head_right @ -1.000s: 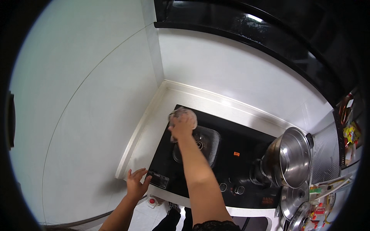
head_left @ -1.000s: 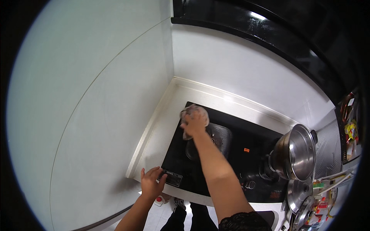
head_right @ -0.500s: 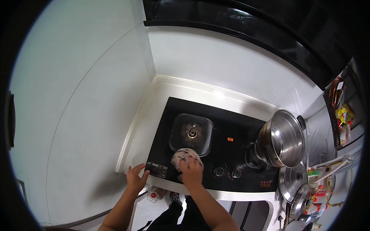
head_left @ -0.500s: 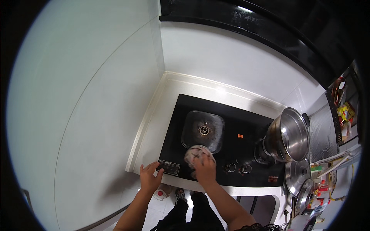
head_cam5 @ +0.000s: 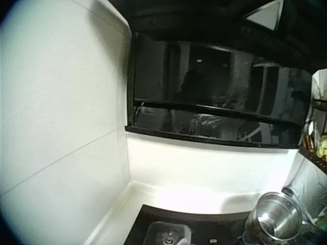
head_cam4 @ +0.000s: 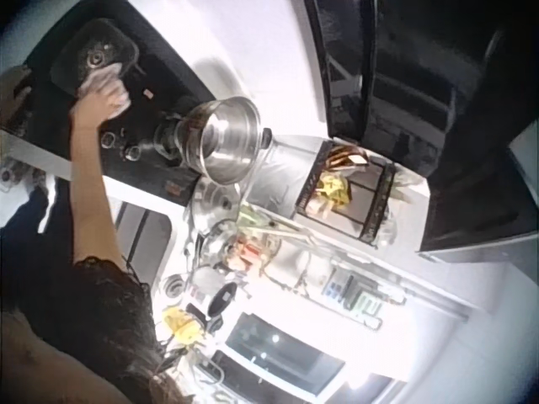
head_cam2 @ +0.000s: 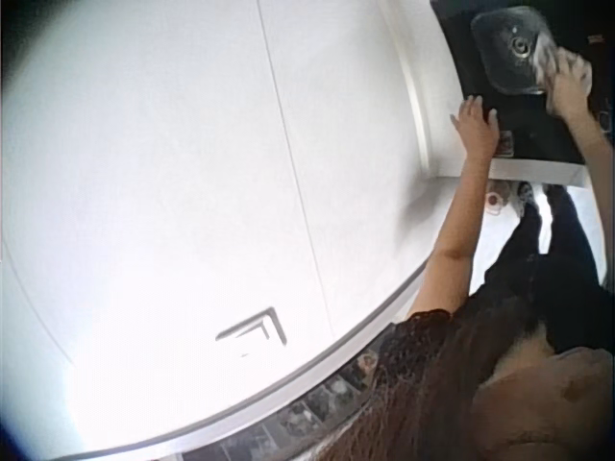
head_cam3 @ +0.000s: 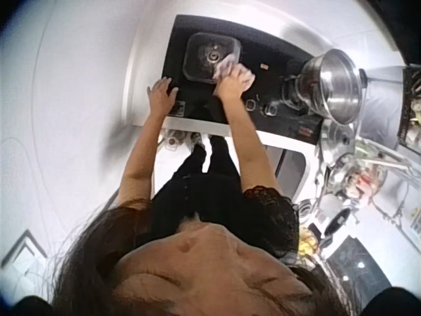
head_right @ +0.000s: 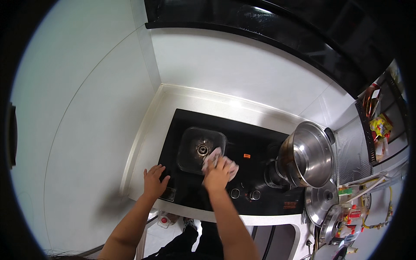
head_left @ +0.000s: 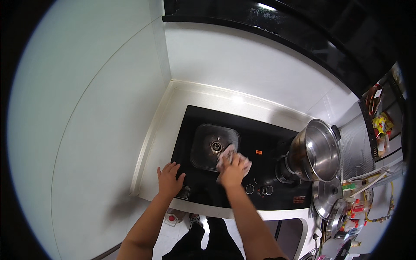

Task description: The person cleans a gas stove by removing the burner grate and burner cap, wiping the stovetop surface with a cloth, and then reassembling the components. The person also wipes the control knobs and the surrounding countertop area.

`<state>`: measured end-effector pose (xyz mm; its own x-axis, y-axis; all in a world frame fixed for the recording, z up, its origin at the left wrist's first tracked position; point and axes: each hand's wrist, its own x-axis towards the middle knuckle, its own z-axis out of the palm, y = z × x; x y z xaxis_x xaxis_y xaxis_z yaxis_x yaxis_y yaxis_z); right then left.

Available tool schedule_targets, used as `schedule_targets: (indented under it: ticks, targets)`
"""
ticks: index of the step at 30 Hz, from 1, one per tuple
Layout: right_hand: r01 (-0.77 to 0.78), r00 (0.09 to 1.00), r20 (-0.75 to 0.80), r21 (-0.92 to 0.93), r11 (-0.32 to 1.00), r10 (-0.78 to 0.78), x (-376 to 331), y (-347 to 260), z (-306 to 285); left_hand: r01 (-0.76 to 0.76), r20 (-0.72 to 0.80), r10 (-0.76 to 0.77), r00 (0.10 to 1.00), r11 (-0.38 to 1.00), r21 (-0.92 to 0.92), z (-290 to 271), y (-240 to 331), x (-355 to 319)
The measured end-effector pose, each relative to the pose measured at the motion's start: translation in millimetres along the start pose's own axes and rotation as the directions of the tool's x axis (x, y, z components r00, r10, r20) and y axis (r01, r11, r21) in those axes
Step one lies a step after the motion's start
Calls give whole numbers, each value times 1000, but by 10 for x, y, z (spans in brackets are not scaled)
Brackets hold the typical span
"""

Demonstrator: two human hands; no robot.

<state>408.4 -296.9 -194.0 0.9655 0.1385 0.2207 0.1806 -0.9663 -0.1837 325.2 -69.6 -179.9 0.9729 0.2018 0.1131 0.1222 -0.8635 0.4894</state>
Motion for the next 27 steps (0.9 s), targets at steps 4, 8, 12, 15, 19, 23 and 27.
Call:
schedule_targets:
  ticks: [4, 8, 12, 15, 19, 23, 27]
  targets:
    - [-8, 1000, 11, 97, 995, 7, -239, 79, 239, -5, 118, -7, 993, 995, 102, 141, 34, 165]
    - [-21, 993, -115, 18, 1000, 23, 669, 486, 306, -57, 311, -23, 950, 968, 244, 178, 205, 301]
    - [-13, 1000, 5, 80, 997, 12, 877, 582, 283, -96, 342, -23, 939, 941, 326, 275, 217, 350]
    - [10, 996, 89, 49, 999, -14, 271, 280, 159, -108, 369, -55, 928, 908, 405, 243, 132, 359]
    - [-24, 999, -41, 56, 998, 26, 533, 471, 354, -131, 449, -82, 890, 897, 423, 139, 262, 472]
    - [-81, 997, 4, 194, 978, 82, 1356, 499, 298, -167, 433, -38, 901, 890, 425, 182, 275, 503]
    - [11, 988, 152, 196, 980, -41, 1174, 499, 143, -143, 438, -61, 897, 897, 419, 158, 277, 488]
